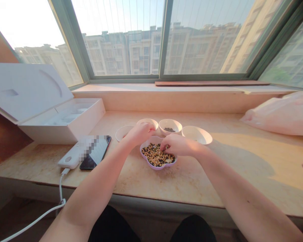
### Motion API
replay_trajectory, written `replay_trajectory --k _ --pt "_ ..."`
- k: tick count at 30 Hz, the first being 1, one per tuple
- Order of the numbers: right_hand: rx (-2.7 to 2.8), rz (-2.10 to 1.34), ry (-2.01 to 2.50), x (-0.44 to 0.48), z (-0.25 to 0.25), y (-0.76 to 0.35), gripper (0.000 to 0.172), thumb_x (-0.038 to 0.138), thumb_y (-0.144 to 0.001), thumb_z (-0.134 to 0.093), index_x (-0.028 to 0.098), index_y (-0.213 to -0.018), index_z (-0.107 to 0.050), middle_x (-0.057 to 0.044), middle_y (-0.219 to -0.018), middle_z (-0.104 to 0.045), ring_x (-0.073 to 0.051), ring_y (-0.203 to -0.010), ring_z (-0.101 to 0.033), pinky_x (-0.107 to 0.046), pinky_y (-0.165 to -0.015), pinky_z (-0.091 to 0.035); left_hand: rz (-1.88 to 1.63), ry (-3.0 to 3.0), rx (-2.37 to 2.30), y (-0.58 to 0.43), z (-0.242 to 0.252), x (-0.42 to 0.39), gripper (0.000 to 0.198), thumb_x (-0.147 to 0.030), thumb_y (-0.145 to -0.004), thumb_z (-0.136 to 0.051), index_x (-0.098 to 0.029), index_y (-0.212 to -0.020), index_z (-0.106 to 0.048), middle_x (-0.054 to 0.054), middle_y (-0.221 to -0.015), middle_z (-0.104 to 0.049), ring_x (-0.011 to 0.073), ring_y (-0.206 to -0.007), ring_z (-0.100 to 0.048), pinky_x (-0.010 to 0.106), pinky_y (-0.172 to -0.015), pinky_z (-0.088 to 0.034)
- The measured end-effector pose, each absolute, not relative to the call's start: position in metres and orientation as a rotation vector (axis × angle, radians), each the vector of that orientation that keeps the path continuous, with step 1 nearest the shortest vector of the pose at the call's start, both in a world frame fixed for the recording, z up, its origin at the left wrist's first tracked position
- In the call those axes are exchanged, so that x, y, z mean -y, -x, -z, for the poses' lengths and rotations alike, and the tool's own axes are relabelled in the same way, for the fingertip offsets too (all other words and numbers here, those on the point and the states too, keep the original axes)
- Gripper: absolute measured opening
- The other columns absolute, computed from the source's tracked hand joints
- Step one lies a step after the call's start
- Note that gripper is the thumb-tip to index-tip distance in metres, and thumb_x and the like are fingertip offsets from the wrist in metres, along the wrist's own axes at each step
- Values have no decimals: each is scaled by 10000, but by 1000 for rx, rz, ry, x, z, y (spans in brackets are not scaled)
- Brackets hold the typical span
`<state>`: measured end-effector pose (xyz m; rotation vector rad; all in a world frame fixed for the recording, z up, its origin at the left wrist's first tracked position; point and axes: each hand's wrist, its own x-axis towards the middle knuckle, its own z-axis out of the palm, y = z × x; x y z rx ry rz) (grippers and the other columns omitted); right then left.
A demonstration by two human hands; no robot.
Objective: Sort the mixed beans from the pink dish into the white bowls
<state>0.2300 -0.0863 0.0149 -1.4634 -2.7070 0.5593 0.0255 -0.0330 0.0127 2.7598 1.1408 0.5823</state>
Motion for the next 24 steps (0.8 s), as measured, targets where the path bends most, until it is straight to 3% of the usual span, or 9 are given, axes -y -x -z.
replay_trajectory --k 15,19,24 --pt "2679 -512 1482 87 -12 -230 211 139 -788 -635 236 -813 -820 -46 -831 -767 -211 -780 -684 -295 -700 -481 -510 -2776 -1139 -31 -21 41 286 -161 -939 -482 -175 -698 -637 42 -788 -642 174 -791 -547 299 -751 -418" --pt "2609 -586 1493 85 -16 -231 143 211 -832 -649 221 -838 -791 -38 -842 -760 -189 -746 -672 -284 -655 -456 -516 -2795 -1150 -30 -26 43 276 -136 -912 -499 -170 -678 -640 45 -781 -647 172 -790 -554 294 -755 -419" --pt "2278 -417 1588 84 -27 -236 240 370 -927 -596 209 -868 -765 -48 -832 -754 -189 -729 -653 -294 -671 -456 -407 -2779 -990 -31 -26 51 263 -123 -896 -498 -178 -754 -712 44 -807 -703 165 -782 -594 289 -756 -432"
